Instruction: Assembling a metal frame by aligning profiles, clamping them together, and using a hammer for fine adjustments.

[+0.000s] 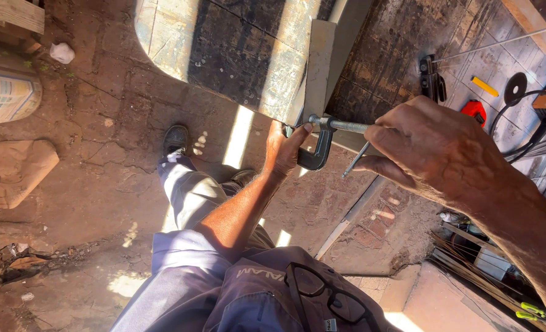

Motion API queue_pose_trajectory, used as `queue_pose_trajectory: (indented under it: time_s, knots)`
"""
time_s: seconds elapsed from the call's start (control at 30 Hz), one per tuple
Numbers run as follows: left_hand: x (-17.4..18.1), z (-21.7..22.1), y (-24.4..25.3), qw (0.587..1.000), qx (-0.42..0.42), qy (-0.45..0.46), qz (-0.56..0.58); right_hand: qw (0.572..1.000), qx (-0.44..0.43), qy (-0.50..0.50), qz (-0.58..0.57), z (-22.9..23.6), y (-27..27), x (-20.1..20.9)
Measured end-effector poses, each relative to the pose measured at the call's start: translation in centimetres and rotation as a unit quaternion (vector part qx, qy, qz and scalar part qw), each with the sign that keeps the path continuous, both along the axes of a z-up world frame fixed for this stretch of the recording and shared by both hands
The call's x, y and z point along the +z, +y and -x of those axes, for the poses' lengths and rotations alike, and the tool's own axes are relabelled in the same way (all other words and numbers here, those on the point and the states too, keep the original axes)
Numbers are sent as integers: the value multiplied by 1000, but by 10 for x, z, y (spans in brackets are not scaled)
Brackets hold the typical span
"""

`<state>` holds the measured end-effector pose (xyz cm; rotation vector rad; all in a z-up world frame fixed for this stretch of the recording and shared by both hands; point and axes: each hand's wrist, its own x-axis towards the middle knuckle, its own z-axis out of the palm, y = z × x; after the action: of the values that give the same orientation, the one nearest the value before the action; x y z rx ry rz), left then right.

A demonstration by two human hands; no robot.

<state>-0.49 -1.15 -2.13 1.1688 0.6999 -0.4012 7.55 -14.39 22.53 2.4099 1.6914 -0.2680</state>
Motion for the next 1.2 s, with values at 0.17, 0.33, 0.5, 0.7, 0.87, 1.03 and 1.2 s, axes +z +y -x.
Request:
queue_pose_trajectory:
  time_s: [0.17, 0.33, 0.5, 0.7, 0.87, 1.03, 1.2]
  knots:
    - [5, -1, 3, 1000, -16, 11, -2, 996, -26, -77, 32, 0, 4, -8]
    - [0, 0, 1, 1000, -9, -1, -6, 993, -92, -76, -12, 1, -1, -22]
    - [2, -1, 3, 1000, -23, 14, -5, 983, -180, -43, 6, 6, 5, -25]
    - [-3, -2, 1, 999, -24, 20, -12, 969, -246, 8, 18, 4, 10, -25]
    - [7, -3, 7, 999, -33, 38, -8, 949, -311, 53, -14, 4, 15, -25]
    - [6, -1, 5, 999, -33, 33, -13, 936, -329, 117, -53, 0, 20, -21]
    - [3, -2, 6, 998, -48, 34, -23, 796, -470, 346, -160, -7, 26, -35]
